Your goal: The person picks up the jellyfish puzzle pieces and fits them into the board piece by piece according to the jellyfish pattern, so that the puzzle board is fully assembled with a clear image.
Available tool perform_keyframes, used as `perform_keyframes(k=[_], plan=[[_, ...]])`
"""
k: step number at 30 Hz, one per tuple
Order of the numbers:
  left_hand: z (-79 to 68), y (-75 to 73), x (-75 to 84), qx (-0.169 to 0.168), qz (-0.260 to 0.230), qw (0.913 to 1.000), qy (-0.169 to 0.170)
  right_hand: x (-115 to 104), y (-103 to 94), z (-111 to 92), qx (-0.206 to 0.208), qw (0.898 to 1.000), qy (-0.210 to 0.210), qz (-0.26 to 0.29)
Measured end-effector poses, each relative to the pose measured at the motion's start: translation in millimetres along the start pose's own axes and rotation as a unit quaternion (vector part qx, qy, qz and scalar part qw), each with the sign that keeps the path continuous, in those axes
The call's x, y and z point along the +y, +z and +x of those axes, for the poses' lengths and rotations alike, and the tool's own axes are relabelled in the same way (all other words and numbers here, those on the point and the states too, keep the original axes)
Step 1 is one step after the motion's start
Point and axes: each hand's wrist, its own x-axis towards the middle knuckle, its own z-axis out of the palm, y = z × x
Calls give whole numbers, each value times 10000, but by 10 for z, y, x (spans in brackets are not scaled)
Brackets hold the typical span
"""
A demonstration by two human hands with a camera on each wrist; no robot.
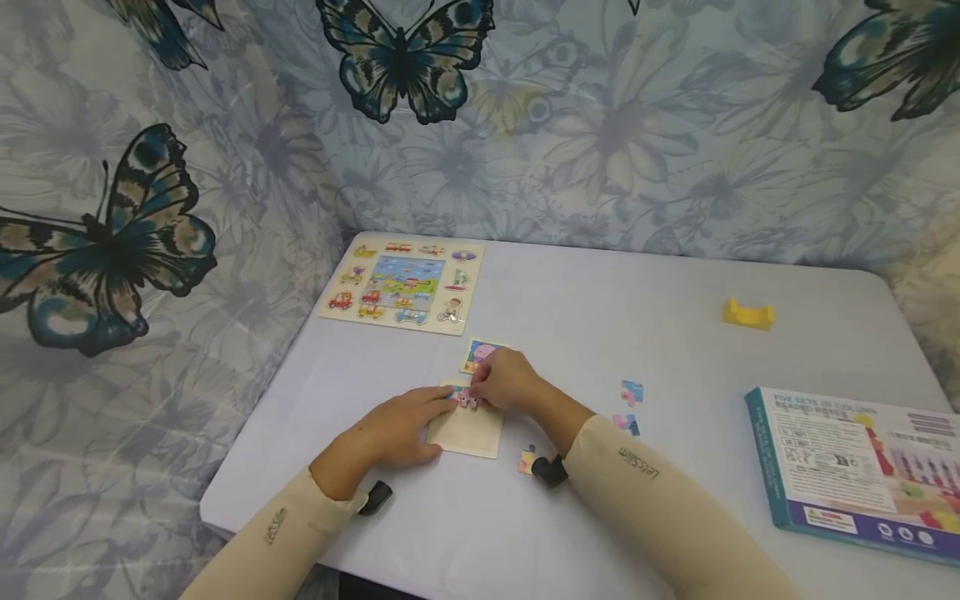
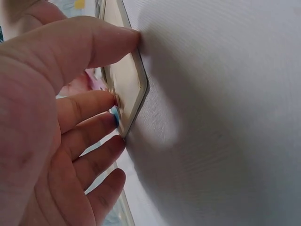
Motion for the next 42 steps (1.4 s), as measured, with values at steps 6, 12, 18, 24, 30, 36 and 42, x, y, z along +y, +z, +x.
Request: perform_keyframes(k=[6, 12, 18, 24, 30, 36, 42], plan=[[35, -18, 45, -2, 34, 10000, -2, -7, 93, 62, 260, 9982, 75, -539], [53, -43, 78, 40, 401, 9992, 35, -84, 140, 87, 450, 9863, -127, -1581], [68, -44, 132, 23, 502, 9987, -16, -113, 158, 64, 682, 9686, -406, -2356], [74, -24, 167, -6, 694, 9976, -72, -65, 144, 60, 829, 9599, -560, -2617], [57, -49, 173, 45, 793, 9968, -111, -8, 113, 109, 818, 9600, -612, -2608], [81, -42, 186, -2, 721, 9973, -97, 93, -120, 37, 655, 9710, -631, -2210], [72, 22, 135, -75, 681, 9976, -134, 397, -648, -231, 570, 9679, -116, -2446]])
